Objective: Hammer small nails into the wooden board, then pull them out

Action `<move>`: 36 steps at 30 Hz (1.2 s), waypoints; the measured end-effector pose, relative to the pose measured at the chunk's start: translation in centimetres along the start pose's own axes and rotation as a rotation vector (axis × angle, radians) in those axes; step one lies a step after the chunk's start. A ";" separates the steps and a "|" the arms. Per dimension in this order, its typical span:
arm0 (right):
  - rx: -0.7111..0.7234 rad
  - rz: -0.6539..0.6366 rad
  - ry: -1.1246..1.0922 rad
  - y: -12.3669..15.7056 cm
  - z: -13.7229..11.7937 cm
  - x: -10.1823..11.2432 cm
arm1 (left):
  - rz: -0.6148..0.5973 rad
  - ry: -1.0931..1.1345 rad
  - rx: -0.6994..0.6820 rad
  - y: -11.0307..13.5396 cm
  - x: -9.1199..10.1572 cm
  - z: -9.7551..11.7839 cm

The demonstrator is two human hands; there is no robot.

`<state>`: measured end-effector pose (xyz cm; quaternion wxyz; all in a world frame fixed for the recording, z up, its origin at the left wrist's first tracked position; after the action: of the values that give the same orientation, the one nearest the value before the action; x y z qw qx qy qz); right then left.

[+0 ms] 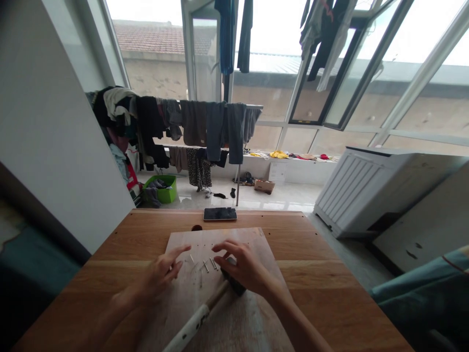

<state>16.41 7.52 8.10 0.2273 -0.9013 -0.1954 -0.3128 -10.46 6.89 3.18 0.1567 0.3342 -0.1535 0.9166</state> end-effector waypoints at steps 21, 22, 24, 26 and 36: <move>-0.223 0.125 0.519 12.5 5.6 -6.2 | 0.288 -0.609 0.169 20.6 6.3 -6.6; -0.179 0.085 0.502 11.5 4.7 -7.3 | 0.293 -0.596 0.208 20.9 7.4 -7.3; -0.079 0.040 0.478 9.7 2.7 -9.4 | 0.302 -0.578 0.253 21.4 9.5 -8.9; 0.015 -0.009 0.458 8.2 0.9 -11.1 | 0.319 -0.583 0.264 21.8 11.2 -10.4; 0.058 -0.051 0.473 6.1 -1.4 -12.5 | 0.319 -0.772 0.059 22.5 10.8 -10.7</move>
<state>9.68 -0.90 -0.81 0.2847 -0.7908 -0.1683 -0.5150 -33.19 -7.31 -1.47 -0.0661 0.6297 -0.2245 0.7408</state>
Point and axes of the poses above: each hand's wrist, its own y-axis away from the middle knuckle, its own x-axis out of the back of the hand, z = x × y, the point moved 2 cm from there along -y, towards the middle knuckle, and after that the axes turned 3 degrees about y, right-handed, at the moved point
